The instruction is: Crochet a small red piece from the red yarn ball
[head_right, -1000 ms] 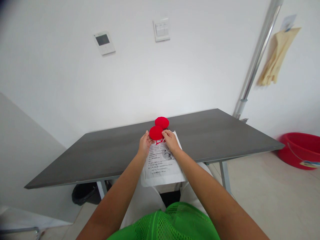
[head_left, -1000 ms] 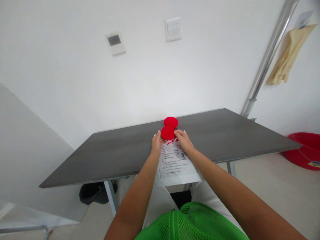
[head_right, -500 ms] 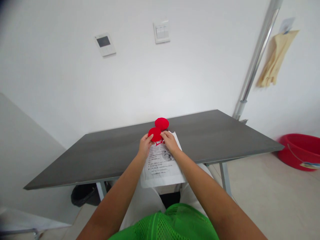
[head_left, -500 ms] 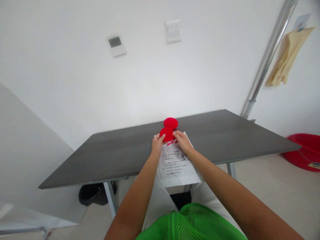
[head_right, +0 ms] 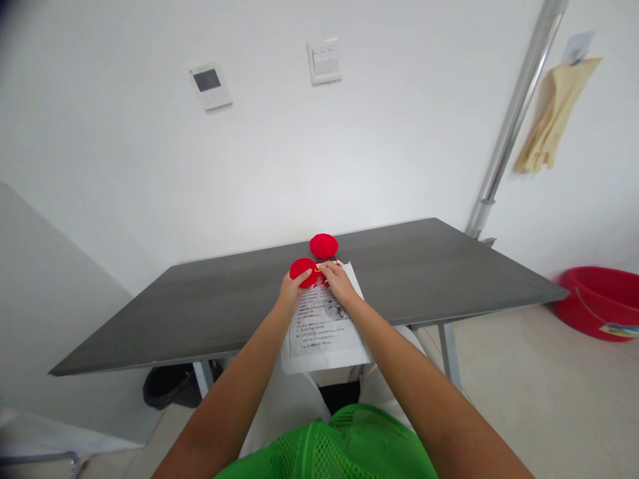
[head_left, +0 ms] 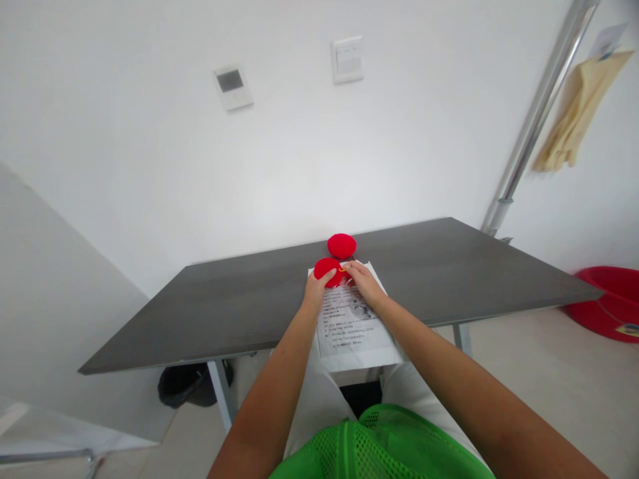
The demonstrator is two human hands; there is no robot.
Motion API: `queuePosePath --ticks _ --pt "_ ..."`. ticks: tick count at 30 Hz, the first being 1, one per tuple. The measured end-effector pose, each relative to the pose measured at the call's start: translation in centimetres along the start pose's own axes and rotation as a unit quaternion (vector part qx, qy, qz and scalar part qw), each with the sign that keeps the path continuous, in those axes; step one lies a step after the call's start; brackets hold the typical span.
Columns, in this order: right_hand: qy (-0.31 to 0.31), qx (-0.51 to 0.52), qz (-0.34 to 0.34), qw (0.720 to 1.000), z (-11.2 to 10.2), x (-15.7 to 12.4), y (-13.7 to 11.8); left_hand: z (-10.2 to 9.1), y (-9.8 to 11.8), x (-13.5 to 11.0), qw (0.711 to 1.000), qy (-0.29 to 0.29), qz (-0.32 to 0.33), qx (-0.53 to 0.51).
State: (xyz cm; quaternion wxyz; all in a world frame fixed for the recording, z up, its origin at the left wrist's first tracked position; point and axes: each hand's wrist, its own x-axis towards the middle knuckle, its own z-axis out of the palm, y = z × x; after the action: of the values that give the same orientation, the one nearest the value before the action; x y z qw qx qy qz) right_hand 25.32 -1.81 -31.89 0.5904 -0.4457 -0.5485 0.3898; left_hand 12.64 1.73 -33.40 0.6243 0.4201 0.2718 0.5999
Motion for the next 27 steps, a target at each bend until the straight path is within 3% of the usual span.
queuePosePath --ticks 27 --pt "-0.041 -0.027 -0.015 0.999 0.02 0.0 -0.23 -0.05 0.25 -0.18 1.0 -0.012 -0.013 -0.01"
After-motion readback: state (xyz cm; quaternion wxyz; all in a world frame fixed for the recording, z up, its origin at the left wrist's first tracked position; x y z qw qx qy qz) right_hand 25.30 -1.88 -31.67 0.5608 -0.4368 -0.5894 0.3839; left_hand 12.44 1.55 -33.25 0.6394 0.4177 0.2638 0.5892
